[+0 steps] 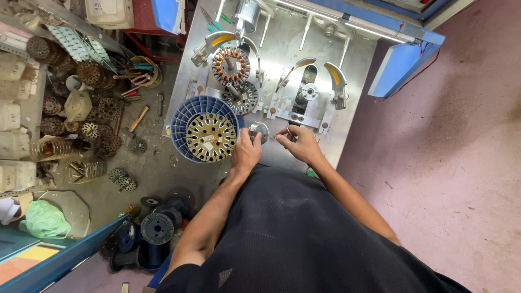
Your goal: The person assembles small electrical components by hand, inserting parts into a machine and securing them with a hex key. They then place a stator into the machine and tighten it using the same tool. The person operates the machine's control panel to process the components.
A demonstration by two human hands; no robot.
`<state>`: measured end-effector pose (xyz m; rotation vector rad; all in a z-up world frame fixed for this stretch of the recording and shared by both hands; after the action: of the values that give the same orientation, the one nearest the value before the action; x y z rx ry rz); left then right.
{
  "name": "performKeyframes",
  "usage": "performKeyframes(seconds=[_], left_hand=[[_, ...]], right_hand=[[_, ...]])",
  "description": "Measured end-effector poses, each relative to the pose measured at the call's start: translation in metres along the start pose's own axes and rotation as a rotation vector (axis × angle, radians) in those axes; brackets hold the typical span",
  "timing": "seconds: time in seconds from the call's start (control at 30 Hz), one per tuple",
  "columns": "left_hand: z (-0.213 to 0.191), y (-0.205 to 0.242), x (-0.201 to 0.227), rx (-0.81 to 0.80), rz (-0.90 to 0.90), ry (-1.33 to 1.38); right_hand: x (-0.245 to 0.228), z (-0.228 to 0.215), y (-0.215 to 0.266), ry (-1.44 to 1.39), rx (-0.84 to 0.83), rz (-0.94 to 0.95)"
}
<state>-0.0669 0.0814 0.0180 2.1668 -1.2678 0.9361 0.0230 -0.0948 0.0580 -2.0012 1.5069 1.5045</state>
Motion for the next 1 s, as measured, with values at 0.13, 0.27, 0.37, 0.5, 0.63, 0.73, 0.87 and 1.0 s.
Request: performKeyframes(seconds=[0.13,0.27,0.37,0.5,0.63,0.73,0.87,1.0], left_hand=[[-0.023,0.021,0.034,-0.019,0.000,0.251],[-0.027,0.025,0.058,-0.253,-0.256,0.913],[-0.031,0.018,0.071,-0.300,-0.158,0.928],[-0.038,-0.003,0.078,-0.475,0.015,0.861],[-0.039,-0.008,0.082,-0.675,-0.042,0.739],[-0.043,-0.005,0.082,-0.696,-0.101,0.854],[-0.045,-0.005,0.086,-0.714,-0.080,0.882],[-0.049,-0.011,0.090,-0.718,-0.051,0.808]], right_hand=[[0.012,0.004,0.007,-0.167,-0.017,-0.076],[0.003,-0.002,0.026,-0.601,-0.169,0.106],[-0.019,-0.021,0.040,-0.521,-0.053,-0.092],[-0.041,-0.039,0.050,-0.300,0.057,-0.149],[-0.049,-0.035,0.066,-0.306,0.060,-0.127],[-0.049,-0.039,0.073,-0.316,0.122,-0.143],[-0.048,-0.036,0.074,-0.315,0.155,-0.086],[-0.049,-0.036,0.075,-0.345,0.193,-0.130]])
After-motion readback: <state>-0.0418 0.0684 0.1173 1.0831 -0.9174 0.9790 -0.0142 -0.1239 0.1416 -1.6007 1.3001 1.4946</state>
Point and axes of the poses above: each hand's wrist, its own y-axis away from the middle knuckle, its own z-axis out of the palm, x = y × z, the point moved 2 cm from there along -y, towards the middle knuckle, and after that the axes turned 2 degrees about y, right-handed, at the moved point
